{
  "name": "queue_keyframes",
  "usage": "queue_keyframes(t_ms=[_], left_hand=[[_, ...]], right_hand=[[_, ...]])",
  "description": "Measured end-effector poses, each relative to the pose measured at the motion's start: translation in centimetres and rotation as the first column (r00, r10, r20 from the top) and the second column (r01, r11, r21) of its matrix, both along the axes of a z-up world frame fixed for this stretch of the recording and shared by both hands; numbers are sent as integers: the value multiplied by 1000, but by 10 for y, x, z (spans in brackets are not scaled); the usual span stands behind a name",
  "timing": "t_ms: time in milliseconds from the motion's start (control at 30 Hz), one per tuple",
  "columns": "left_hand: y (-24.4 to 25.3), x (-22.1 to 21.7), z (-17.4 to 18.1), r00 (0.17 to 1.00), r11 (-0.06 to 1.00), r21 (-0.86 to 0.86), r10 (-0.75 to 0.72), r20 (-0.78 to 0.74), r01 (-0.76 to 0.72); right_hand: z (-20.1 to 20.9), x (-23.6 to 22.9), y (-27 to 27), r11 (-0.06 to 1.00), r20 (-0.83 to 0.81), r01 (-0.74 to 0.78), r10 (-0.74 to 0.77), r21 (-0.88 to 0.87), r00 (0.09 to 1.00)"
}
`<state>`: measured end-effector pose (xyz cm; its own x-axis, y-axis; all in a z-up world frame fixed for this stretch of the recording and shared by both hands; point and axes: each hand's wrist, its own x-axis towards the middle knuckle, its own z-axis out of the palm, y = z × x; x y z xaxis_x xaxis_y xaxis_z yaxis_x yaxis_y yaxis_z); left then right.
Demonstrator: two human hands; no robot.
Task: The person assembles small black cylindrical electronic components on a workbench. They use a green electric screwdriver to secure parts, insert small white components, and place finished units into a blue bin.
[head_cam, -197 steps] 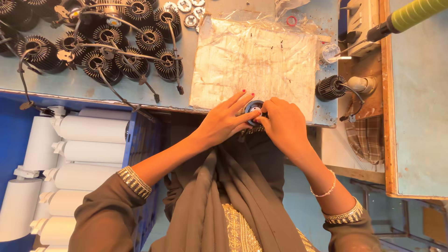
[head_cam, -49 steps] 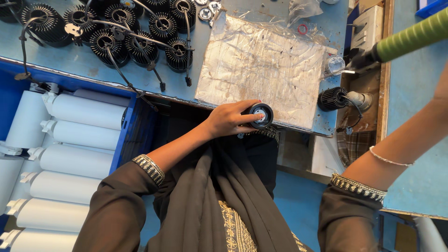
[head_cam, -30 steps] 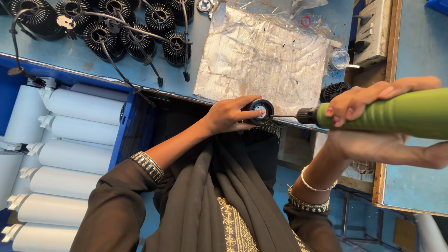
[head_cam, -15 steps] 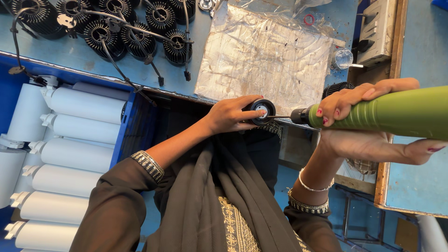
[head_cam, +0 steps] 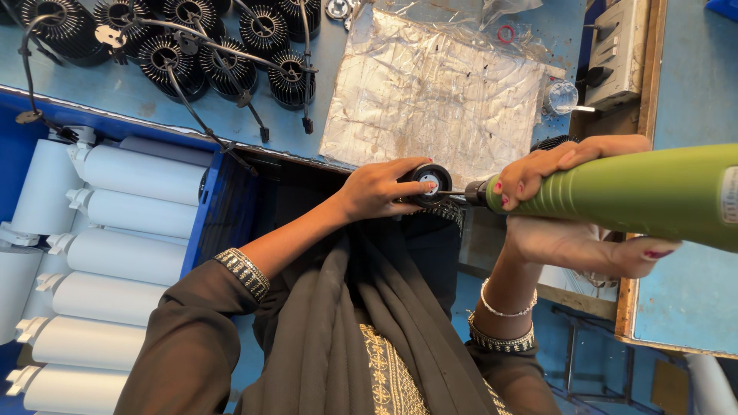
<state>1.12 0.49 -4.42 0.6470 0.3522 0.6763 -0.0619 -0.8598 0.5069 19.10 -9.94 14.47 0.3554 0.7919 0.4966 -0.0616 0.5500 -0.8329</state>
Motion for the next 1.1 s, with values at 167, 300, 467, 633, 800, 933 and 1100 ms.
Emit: queue_keyframes(t_ms=[167,300,467,633,800,933,1100], left_hand=[[-2,0,2,1000,1000,2,21,-4,-21],[-2,0,4,1000,1000,2,27,15,-27],[-2,1,5,999,999,7,31,16,-31],[-2,1,5,999,999,6,32,13,-32],[-3,1,8,999,999,6,35,20,-35],[-4,2,9,999,999,9,48,23,-48],[-3,3,6,998,998,21,52,25,-53]], right_hand=[[0,-4,0,1000,-38,-12,12,2,999],[2,-6,1,1000,-32,5,-5,1,999],[5,-14,6,996,70,93,-93,2,993],[6,-21,12,991,131,129,-133,33,983],[8,-22,8,996,66,80,-83,40,994],[10,-16,9,998,52,54,-55,25,997],[5,-15,9,996,46,88,-89,26,995]])
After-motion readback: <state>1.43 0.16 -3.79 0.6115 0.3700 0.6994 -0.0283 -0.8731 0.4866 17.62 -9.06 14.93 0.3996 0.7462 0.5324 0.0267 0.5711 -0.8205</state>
